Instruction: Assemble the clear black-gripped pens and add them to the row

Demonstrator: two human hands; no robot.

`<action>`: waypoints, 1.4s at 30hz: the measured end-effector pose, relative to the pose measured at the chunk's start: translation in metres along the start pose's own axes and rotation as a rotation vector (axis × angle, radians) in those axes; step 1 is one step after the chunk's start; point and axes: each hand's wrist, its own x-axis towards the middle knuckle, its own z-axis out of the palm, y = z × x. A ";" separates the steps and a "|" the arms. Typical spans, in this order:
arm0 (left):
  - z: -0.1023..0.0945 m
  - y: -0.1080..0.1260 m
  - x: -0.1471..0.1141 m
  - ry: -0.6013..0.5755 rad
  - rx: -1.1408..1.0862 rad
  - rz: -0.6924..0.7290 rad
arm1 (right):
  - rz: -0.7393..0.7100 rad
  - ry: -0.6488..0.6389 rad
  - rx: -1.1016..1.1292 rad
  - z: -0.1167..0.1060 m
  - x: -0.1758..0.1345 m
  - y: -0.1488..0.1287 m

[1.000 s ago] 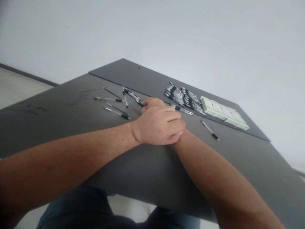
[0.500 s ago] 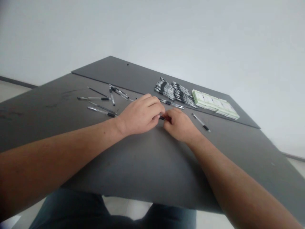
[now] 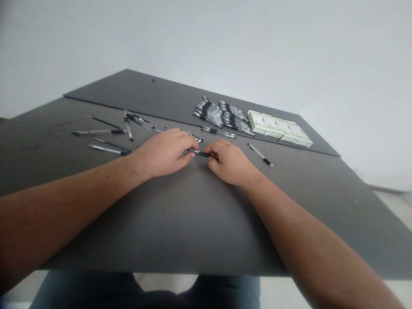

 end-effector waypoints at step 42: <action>-0.009 0.007 0.001 -0.162 0.010 -0.187 | -0.081 -0.110 -0.026 -0.006 0.003 0.020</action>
